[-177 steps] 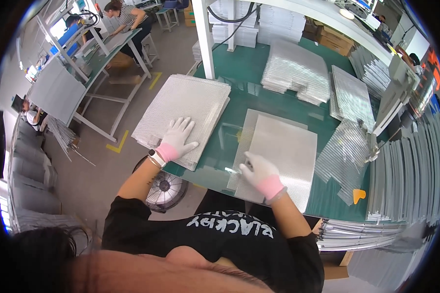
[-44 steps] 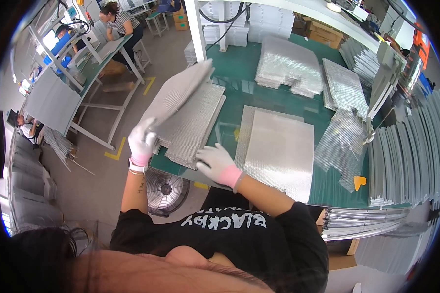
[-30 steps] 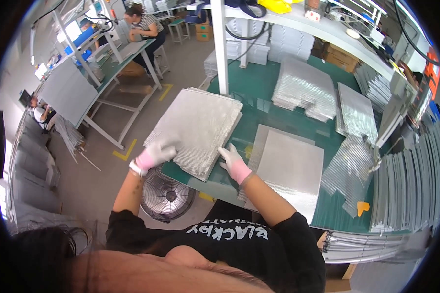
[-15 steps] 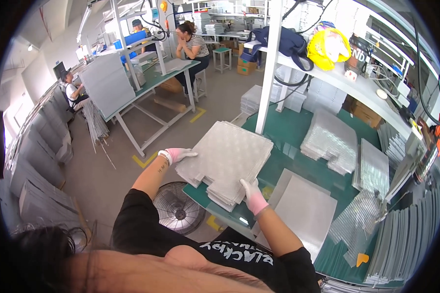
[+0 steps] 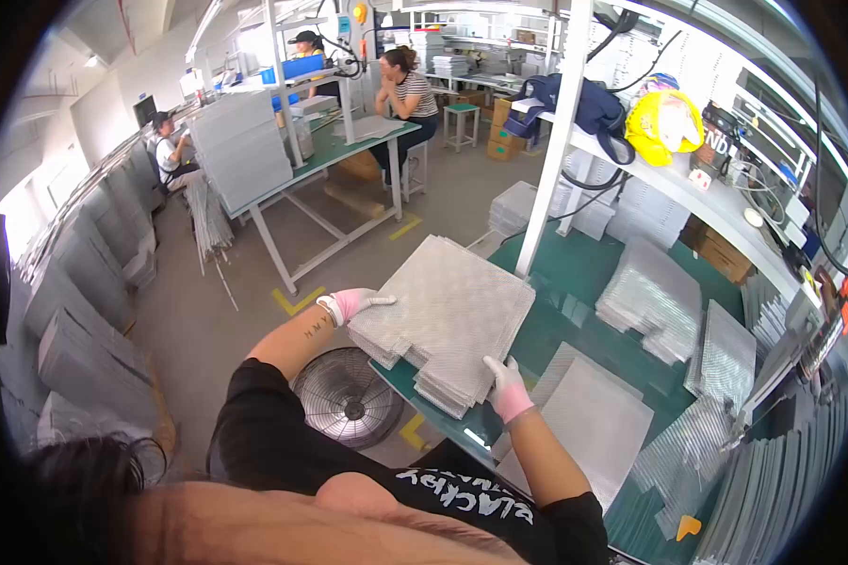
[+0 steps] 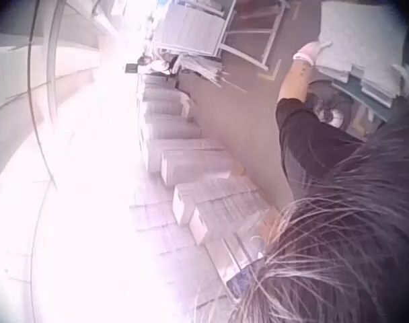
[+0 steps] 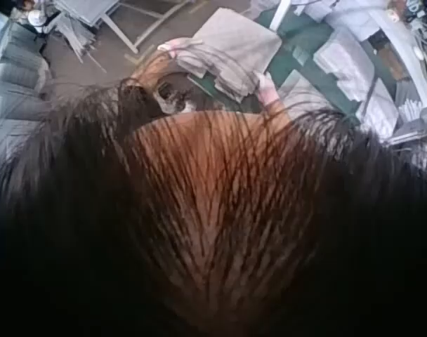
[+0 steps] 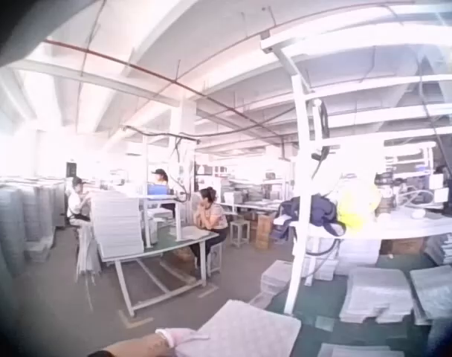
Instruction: Assembling and inspecting industrial building components at a manufacturing workbench using a rubber mallet to secure parts.
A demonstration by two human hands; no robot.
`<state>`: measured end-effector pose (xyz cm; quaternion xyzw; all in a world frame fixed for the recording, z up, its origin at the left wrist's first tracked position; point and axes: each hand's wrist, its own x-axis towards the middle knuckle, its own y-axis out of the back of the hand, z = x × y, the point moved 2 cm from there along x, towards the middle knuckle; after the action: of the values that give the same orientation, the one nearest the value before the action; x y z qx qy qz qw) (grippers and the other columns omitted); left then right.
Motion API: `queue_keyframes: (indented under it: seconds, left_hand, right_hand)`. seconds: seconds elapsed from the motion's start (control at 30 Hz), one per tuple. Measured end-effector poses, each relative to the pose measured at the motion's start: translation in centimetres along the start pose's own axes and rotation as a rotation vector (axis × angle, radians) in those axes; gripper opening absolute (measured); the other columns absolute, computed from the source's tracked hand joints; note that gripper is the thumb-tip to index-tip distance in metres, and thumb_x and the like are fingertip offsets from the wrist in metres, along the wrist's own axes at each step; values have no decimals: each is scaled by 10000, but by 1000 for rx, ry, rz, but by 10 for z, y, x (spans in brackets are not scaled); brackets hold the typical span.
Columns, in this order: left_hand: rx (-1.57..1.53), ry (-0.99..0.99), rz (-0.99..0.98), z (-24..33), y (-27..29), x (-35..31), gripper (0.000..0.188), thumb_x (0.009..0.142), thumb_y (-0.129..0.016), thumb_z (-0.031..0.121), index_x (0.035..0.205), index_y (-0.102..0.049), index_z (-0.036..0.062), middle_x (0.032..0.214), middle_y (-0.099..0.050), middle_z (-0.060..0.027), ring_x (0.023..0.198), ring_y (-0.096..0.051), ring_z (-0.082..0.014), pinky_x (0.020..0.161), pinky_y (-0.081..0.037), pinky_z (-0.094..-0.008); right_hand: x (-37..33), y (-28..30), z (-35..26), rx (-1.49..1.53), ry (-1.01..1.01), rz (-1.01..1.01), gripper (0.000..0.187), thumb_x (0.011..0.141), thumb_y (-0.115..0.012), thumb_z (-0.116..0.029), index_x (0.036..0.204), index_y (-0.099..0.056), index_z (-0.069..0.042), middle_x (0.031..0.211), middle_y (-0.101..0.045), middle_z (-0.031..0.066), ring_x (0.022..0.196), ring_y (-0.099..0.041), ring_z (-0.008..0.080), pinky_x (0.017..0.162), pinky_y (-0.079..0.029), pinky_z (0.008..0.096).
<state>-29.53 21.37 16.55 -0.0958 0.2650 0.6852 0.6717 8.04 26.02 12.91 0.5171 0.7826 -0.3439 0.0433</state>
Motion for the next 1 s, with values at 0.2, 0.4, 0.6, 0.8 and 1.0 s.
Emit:
queue_keyframes:
  seconds: [0.2, 0.4, 0.6, 0.8, 1.0]
  left_hand:
    - [158, -200, 55, 35, -1, -83, 583, 936, -678, 466, 1223, -659, -42, 1141, -710, -121, 1055, -654, -195, 955, -491, -311]
    - [62, -249, 169, 67, -6, -137, 629, 895, -712, 502, 1172, -685, -62, 1065, -728, -146, 984, -676, -211, 885, -517, -314]
    - [218, -148, 247, 87, -19, -148, 713, 859, -788, 401, 1297, -562, -115, 1155, -688, -181, 1059, -661, -211, 903, -529, -315]
    - [379, -221, 263, 114, -36, -149, 812, 817, -830, 274, 1379, -439, -161, 1237, -641, -231, 1130, -643, -249, 975, -503, -321]
    - [659, -389, 225, 160, -88, -174, 892, 790, -779, 446, 1329, -443, -180, 1187, -648, -319, 1082, -667, -363, 952, -506, -379]
  right_hand:
    - [-21, -14, 6, -42, 6, -161, 853, 907, -675, -84, 1569, -139, -67, 1469, -439, 175, 1299, -521, 334, 1015, -509, 493]
    - [-27, -17, 16, 15, 0, -337, 903, 923, -677, -107, 1584, -65, -44, 1505, -406, 182, 1344, -485, 317, 1072, -465, 487]
    - [-26, -14, 25, -483, 112, -168, 846, 931, -689, -234, 1579, -182, -38, 1516, -389, 201, 1347, -472, 331, 1121, -403, 442]
    - [-45, -31, -1, -828, 211, -251, 864, 909, -685, -420, 1542, -297, 22, 1562, -322, 287, 1465, -333, 380, 1202, -290, 414]
    - [-80, -43, -35, -1051, 156, -277, 811, 959, -611, -475, 1550, -303, -12, 1574, -336, 241, 1465, -349, 339, 1157, -360, 393]
